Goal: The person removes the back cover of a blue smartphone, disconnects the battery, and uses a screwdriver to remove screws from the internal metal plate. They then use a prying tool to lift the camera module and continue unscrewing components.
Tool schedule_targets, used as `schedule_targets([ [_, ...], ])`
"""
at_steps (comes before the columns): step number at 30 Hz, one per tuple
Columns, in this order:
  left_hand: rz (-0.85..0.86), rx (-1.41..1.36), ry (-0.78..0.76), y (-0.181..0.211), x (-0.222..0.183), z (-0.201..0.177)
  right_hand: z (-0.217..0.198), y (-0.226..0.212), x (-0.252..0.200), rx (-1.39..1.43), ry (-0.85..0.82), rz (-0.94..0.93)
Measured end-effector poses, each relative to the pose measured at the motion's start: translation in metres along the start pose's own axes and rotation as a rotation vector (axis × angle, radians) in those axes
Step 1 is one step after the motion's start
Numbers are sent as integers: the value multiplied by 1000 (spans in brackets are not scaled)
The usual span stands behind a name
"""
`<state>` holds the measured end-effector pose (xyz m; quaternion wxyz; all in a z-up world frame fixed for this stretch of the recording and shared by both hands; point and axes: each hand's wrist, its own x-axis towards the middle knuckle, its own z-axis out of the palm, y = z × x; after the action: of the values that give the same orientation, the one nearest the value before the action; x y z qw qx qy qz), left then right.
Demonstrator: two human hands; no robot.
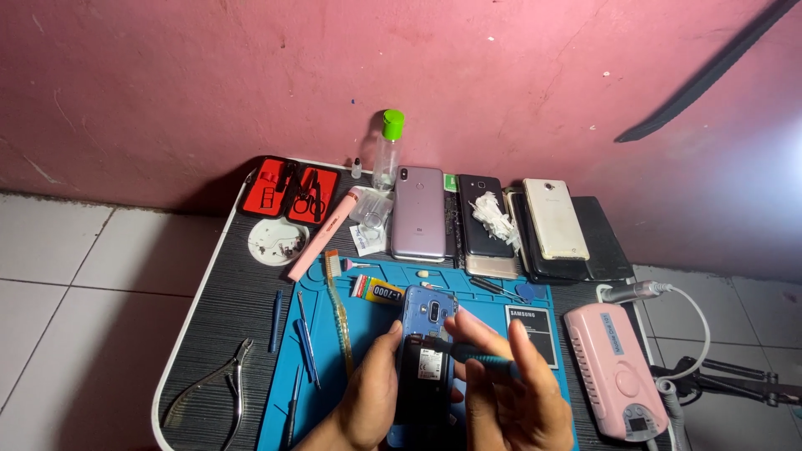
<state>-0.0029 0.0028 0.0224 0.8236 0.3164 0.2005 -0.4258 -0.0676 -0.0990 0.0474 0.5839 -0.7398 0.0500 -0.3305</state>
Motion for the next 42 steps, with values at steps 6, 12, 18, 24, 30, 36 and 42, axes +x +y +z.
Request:
schedule_targets([
  [6, 83, -98, 50, 7, -9, 12, 0, 19, 4, 72, -30, -341],
  [12, 44, 201, 65, 1, -7, 7, 7, 6, -5, 87, 151, -86],
  [18, 46, 150, 18, 6, -14, 16, 3, 13, 0, 331, -125, -151],
  [24, 20, 37, 19, 3, -10, 9, 13, 23, -7, -278, 136, -423],
  [30, 140, -46, 62, 2, -2, 11, 33, -2, -9, -22, 263, -117],
  [36, 17, -104, 9, 4, -9, 18, 22, 36, -1, 3, 248, -410],
  [42, 131, -122, 54, 0, 3, 7, 21, 33, -11, 55, 303, -301],
])
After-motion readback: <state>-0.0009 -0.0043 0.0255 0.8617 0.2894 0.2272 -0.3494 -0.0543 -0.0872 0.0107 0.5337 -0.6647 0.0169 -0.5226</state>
